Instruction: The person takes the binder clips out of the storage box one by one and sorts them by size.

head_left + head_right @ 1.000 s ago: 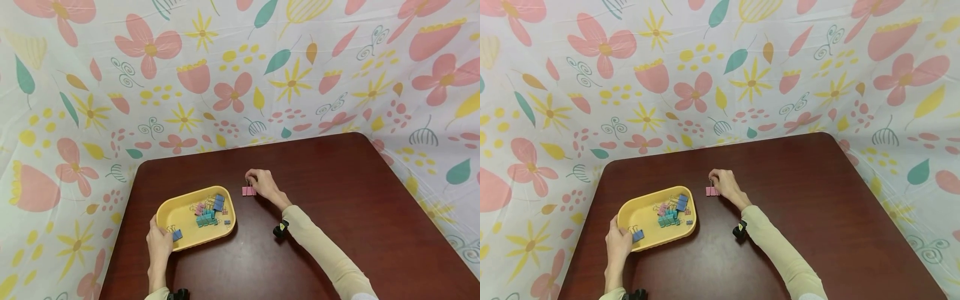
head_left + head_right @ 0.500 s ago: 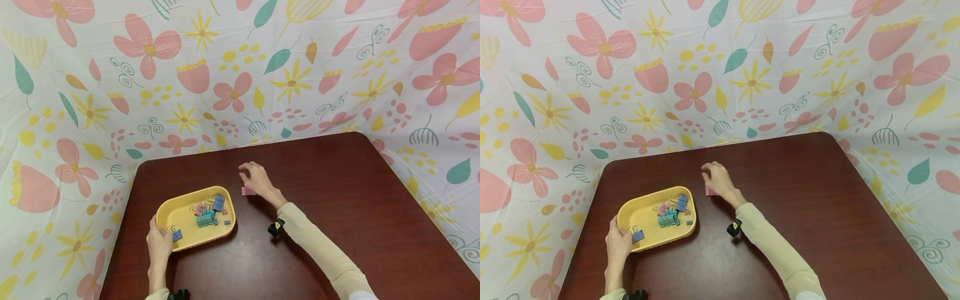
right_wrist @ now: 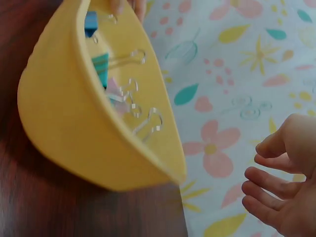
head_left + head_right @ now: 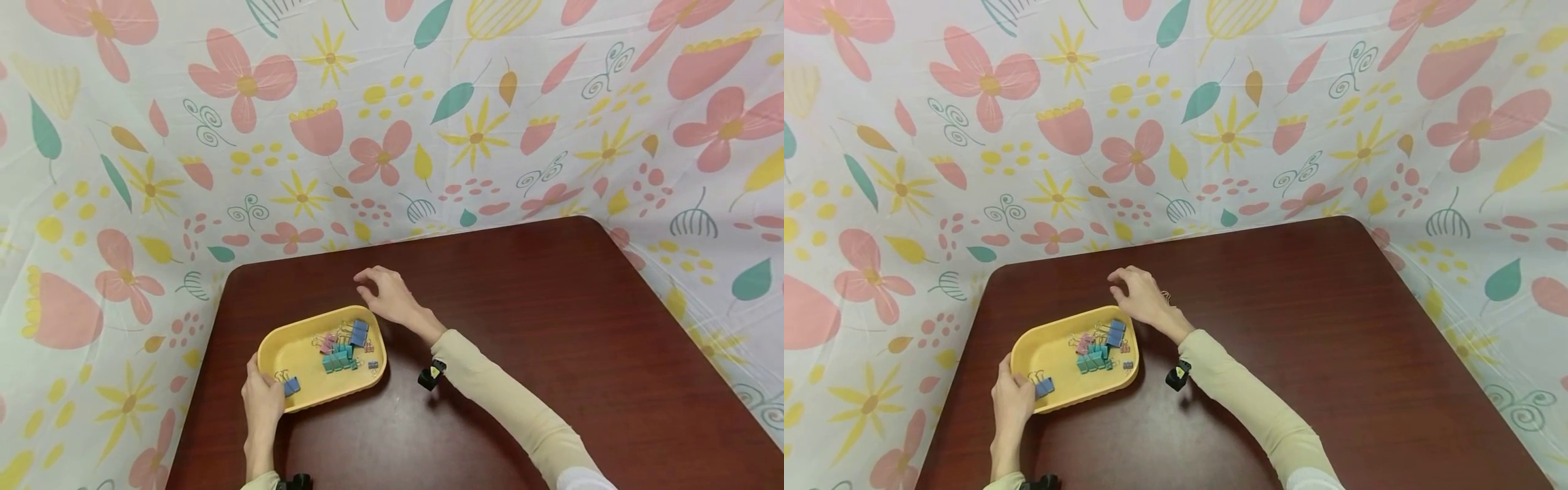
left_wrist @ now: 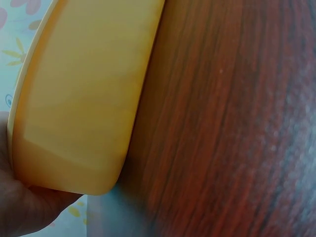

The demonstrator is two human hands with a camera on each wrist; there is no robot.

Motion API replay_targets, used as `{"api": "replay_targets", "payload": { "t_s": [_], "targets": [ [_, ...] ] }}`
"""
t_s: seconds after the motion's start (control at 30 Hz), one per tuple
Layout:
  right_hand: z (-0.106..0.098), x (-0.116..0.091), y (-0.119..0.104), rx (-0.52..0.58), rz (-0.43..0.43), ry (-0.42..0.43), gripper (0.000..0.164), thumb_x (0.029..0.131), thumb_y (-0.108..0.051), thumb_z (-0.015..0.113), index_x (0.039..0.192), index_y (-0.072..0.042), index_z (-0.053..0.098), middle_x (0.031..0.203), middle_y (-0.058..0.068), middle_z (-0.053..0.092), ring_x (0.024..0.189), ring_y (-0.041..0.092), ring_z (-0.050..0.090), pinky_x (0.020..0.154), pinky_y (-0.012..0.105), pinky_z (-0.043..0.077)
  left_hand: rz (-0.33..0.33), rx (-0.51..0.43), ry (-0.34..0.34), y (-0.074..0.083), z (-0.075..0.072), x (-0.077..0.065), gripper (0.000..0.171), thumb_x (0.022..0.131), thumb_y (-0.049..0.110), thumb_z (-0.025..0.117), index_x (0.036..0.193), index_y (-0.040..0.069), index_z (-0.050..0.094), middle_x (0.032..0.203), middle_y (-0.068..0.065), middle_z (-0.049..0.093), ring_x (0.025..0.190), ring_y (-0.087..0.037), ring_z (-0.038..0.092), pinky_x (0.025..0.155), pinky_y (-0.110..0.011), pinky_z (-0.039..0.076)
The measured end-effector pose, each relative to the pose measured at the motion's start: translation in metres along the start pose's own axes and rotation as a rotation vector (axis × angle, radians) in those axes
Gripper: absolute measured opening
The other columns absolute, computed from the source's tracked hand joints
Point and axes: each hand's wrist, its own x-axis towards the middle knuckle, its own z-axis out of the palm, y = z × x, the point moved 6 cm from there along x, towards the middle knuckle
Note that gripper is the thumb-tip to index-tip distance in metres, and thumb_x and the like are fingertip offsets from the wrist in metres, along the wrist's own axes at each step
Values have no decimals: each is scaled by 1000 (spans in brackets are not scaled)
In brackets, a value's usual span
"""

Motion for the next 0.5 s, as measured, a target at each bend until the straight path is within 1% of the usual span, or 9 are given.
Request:
{"api": "replay_targets", "payload": {
  "t_s": [0.13, 0.23, 0.33, 0.43, 0.5],
  "targets": [
    [11, -1, -14, 41, -26, -33, 23, 88, -17, 58, 110, -12, 62, 102, 2, 62, 92, 11, 59, 77, 23, 48, -2, 2, 5, -1, 0, 0, 51, 91, 4, 28, 142, 6, 28, 108, -24, 56, 90, -33, 53, 78, -45, 42],
    [21, -3, -22, 83, -45, -68, 24, 87, -15, 58, 110, -10, 61, 102, 5, 62, 91, 12, 60, 78, 22, 49, -2, -4, 8, -1, 0, 0, 52, 91, 4, 28, 142, 7, 27, 109, -24, 56, 90, -33, 54, 78, -44, 42],
    [30, -6, -28, 121, -58, -94, 25, 87, -12, 59, 111, -7, 60, 102, 9, 62, 93, 17, 61, 81, 26, 50, -1, -7, 8, -1, 0, 0, 51, 91, 4, 28, 142, 7, 28, 109, -24, 56, 90, -33, 54, 77, -44, 42],
    [38, -11, -32, 131, -70, -116, 26, 87, -11, 58, 112, -6, 59, 103, 11, 62, 94, 21, 61, 81, 31, 50, 3, -6, 0, 0, 0, -1, 51, 91, 3, 28, 142, 6, 27, 109, -25, 55, 90, -34, 54, 77, -45, 42],
    [43, -13, -33, 128, -76, -131, 26, 87, -12, 58, 113, -7, 58, 104, 10, 62, 95, 22, 60, 80, 32, 50, 6, -5, -3, 1, 0, -1, 51, 92, 3, 28, 142, 5, 26, 109, -25, 55, 90, -34, 54, 77, -45, 42]
  ]
}}
